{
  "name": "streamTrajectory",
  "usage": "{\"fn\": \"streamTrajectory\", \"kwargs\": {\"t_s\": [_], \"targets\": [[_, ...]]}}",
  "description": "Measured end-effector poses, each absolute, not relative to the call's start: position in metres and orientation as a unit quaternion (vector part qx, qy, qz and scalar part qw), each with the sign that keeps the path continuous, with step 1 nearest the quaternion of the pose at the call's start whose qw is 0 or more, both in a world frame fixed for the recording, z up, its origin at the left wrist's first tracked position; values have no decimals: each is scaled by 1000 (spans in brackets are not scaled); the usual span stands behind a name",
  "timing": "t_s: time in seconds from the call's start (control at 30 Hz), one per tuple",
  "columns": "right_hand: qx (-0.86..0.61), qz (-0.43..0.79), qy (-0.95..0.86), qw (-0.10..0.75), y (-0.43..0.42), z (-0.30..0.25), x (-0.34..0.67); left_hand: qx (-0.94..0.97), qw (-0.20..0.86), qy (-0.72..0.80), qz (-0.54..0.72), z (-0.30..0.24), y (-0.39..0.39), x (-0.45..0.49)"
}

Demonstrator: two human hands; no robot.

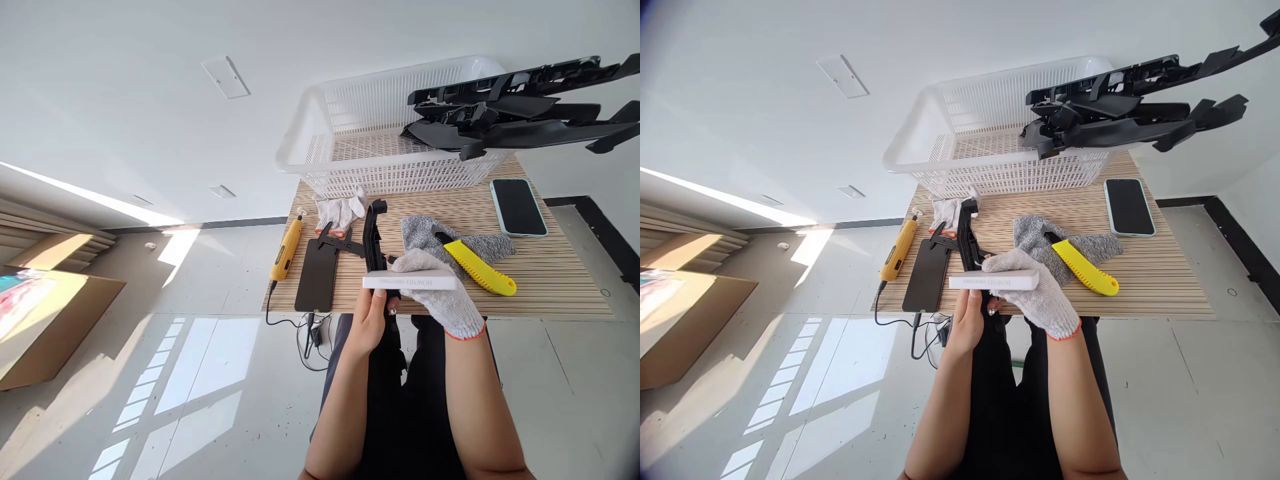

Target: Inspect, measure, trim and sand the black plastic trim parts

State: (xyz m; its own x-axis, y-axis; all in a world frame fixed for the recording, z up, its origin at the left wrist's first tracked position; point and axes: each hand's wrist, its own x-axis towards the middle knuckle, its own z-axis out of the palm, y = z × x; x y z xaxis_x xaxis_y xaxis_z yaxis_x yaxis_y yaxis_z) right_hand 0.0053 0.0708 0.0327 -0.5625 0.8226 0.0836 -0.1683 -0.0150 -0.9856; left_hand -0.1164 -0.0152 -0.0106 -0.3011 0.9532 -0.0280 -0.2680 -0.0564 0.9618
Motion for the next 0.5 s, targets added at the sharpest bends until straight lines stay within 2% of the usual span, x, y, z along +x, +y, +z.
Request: {"fn": "streamTrajectory", "kwargs": {"t_s": [0.17, 0.5], "targets": [[-240, 718, -528, 386, 71, 29, 5, 358, 474, 475, 650, -15, -16, -119], [-304, 692, -545, 362, 71, 37, 6, 376, 474, 450, 657, -19, -14, -118]]}}
